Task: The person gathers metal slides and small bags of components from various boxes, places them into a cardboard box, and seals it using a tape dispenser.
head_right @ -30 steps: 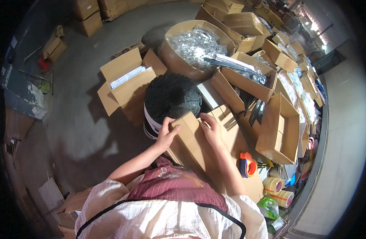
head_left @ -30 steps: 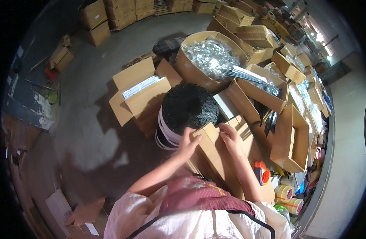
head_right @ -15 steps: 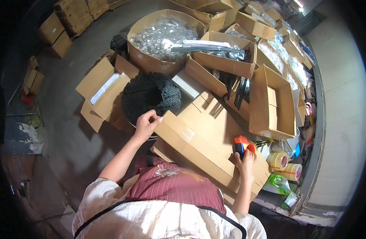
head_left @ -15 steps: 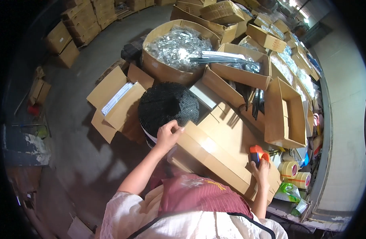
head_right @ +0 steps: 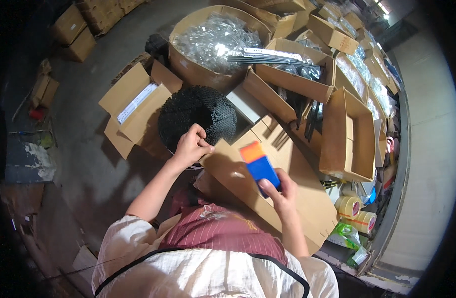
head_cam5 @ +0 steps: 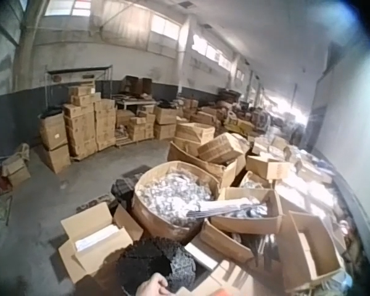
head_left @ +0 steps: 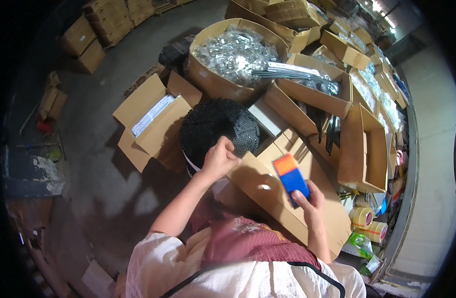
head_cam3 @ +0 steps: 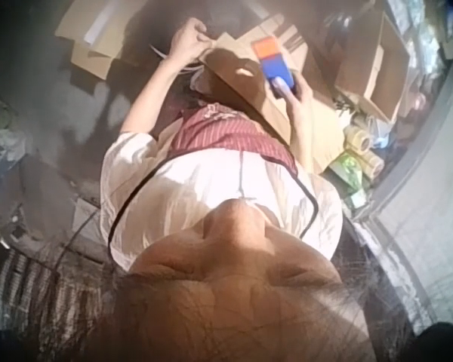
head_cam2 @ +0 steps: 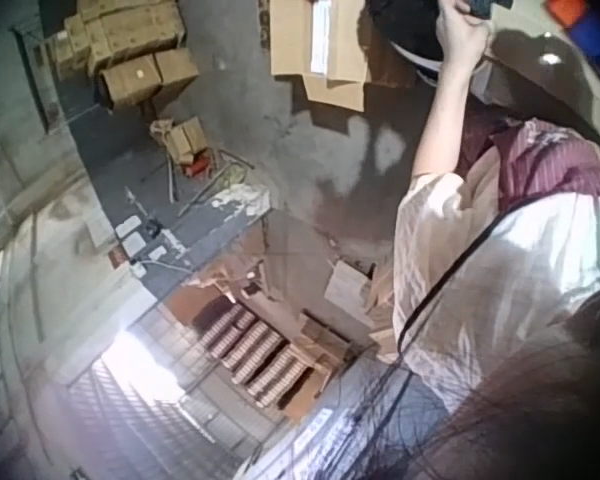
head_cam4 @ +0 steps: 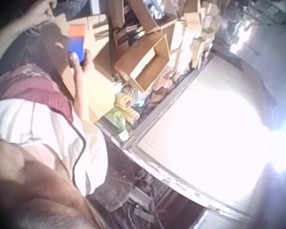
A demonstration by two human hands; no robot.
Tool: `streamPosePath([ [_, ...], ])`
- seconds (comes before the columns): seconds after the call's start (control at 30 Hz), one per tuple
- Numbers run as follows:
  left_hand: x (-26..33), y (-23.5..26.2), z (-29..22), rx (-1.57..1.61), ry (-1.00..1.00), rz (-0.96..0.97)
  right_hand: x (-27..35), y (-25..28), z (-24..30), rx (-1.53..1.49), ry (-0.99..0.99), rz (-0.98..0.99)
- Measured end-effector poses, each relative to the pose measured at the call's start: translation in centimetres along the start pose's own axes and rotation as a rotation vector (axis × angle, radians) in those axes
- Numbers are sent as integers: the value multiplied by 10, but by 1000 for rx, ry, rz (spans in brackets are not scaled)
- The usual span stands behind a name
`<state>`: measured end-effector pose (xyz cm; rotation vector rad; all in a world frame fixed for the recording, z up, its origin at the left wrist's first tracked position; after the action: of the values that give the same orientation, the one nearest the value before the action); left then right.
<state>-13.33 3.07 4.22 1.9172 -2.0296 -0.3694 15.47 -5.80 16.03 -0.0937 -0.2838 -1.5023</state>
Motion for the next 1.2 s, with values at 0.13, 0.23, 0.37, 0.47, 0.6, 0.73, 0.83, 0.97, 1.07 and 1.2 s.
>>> streamPosePath([
  [0.13,-3,5,9,100,57,168,-31,-54,8,-238,-50,168],
  [0.23,-2,8,19,596,266,328,-48,-72,7,-285,-103,176],
  [0.37,4,30,5,801,510,511,-59,-84,8,-264,-158,216],
  [0.47,5,31,10,858,525,586,-64,-95,7,-149,-167,297],
  [0.6,2,27,5,745,411,506,-67,-99,6,-120,-174,318],
  [0.73,1,23,11,678,328,483,-69,-101,14,-123,-179,315],
  [0.83,2,20,17,844,439,377,-70,-100,15,-148,-166,309],
  [0.97,2,29,14,852,427,570,-69,-97,14,-150,-152,297],
  [1.07,5,30,0,780,380,558,-69,-96,11,-104,-153,307],
  [1.2,8,33,-18,659,302,458,-70,-94,10,-106,-154,316],
])
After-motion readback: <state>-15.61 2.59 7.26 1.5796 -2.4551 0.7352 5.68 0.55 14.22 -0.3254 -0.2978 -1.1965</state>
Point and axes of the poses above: each hand's wrist, its own x-axis away from the middle knuckle, its own y-axis out of the back of the hand, z = x × y, the point moved 4 cm from there along -x, towards the middle knuckle, and after that the axes turned 6 degrees about -x, right-handed, at the moved point
